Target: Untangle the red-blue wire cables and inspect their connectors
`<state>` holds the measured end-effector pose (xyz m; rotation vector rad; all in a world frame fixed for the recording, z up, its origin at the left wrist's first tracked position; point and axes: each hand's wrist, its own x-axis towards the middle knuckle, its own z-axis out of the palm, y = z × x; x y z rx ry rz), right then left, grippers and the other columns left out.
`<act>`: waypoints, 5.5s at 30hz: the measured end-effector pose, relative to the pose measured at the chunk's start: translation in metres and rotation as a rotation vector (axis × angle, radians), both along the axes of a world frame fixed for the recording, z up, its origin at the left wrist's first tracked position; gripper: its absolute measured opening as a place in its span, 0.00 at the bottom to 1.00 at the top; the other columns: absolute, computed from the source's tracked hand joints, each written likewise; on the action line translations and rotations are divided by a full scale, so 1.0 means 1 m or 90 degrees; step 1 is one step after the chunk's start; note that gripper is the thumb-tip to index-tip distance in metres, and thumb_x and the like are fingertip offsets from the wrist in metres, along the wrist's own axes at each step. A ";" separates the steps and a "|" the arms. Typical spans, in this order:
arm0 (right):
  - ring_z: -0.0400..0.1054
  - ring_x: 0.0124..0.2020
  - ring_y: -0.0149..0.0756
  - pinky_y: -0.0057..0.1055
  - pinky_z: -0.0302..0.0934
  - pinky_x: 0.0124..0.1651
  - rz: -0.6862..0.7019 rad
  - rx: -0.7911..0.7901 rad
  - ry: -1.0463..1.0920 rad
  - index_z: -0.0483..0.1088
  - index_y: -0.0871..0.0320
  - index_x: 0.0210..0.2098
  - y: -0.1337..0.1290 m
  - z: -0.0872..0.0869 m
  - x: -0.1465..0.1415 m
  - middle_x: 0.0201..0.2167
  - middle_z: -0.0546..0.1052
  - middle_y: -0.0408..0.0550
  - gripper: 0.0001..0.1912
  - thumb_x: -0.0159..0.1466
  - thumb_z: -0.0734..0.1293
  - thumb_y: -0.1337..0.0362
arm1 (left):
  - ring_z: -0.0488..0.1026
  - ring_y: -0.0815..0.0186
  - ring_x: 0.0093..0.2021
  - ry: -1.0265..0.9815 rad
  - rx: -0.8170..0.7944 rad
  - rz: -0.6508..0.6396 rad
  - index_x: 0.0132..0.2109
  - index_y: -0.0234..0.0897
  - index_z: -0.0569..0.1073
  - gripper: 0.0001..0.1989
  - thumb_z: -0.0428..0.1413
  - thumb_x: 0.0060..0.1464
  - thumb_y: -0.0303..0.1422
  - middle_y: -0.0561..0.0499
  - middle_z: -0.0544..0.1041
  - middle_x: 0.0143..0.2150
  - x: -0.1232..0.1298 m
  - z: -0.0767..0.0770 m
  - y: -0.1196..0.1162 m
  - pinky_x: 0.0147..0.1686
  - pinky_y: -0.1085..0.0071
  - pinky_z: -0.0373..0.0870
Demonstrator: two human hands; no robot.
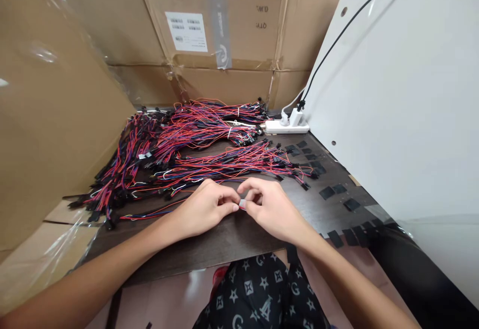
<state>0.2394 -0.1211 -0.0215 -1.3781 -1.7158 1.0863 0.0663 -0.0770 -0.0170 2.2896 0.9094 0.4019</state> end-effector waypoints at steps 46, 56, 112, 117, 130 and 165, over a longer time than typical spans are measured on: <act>0.62 0.26 0.26 0.21 0.60 0.27 0.119 0.248 -0.102 0.65 0.59 0.44 -0.014 -0.002 0.009 0.29 0.70 0.43 0.13 0.59 0.63 0.74 | 0.49 0.77 0.18 -0.179 -0.463 0.020 0.22 0.32 0.70 0.07 0.56 0.41 0.31 0.60 0.59 0.16 -0.001 0.015 0.006 0.20 0.75 0.44; 0.59 0.23 0.26 0.23 0.56 0.25 0.082 0.290 -0.111 0.65 0.58 0.41 -0.013 -0.001 0.012 0.24 0.67 0.39 0.07 0.62 0.65 0.69 | 0.49 0.77 0.15 -0.193 -0.571 0.070 0.24 0.33 0.70 0.05 0.57 0.39 0.32 0.60 0.59 0.15 0.001 0.013 0.004 0.17 0.76 0.41; 0.47 0.16 0.20 0.21 0.36 0.17 0.026 -0.243 0.197 0.65 0.62 0.24 0.002 0.025 0.002 0.17 0.64 0.38 0.20 0.51 0.73 0.53 | 0.65 0.73 0.21 -0.170 0.324 -0.038 0.31 0.35 0.73 0.10 0.48 0.57 0.25 0.52 0.74 0.23 -0.009 -0.005 -0.006 0.24 0.76 0.60; 0.45 0.15 0.19 0.21 0.32 0.17 0.011 -0.280 0.297 0.66 0.62 0.24 0.003 0.022 0.001 0.16 0.62 0.36 0.19 0.47 0.76 0.55 | 0.68 0.71 0.24 -0.144 0.282 -0.008 0.37 0.35 0.73 0.09 0.48 0.57 0.27 0.51 0.75 0.26 -0.011 -0.004 -0.003 0.27 0.75 0.63; 0.65 0.25 0.30 0.27 0.58 0.28 0.002 0.030 0.140 0.75 0.61 0.28 0.003 0.016 0.005 0.24 0.75 0.46 0.04 0.54 0.70 0.66 | 0.47 0.76 0.20 -0.136 -0.249 -0.011 0.24 0.32 0.69 0.10 0.54 0.51 0.32 0.60 0.52 0.18 -0.004 0.022 0.003 0.20 0.76 0.45; 0.64 0.28 0.30 0.27 0.55 0.26 0.092 0.612 -0.297 0.70 0.62 0.36 -0.003 0.004 0.016 0.30 0.70 0.49 0.08 0.66 0.60 0.68 | 0.47 0.78 0.18 -0.250 -0.331 0.054 0.25 0.30 0.70 0.05 0.57 0.44 0.28 0.62 0.54 0.15 0.001 0.015 -0.001 0.17 0.79 0.43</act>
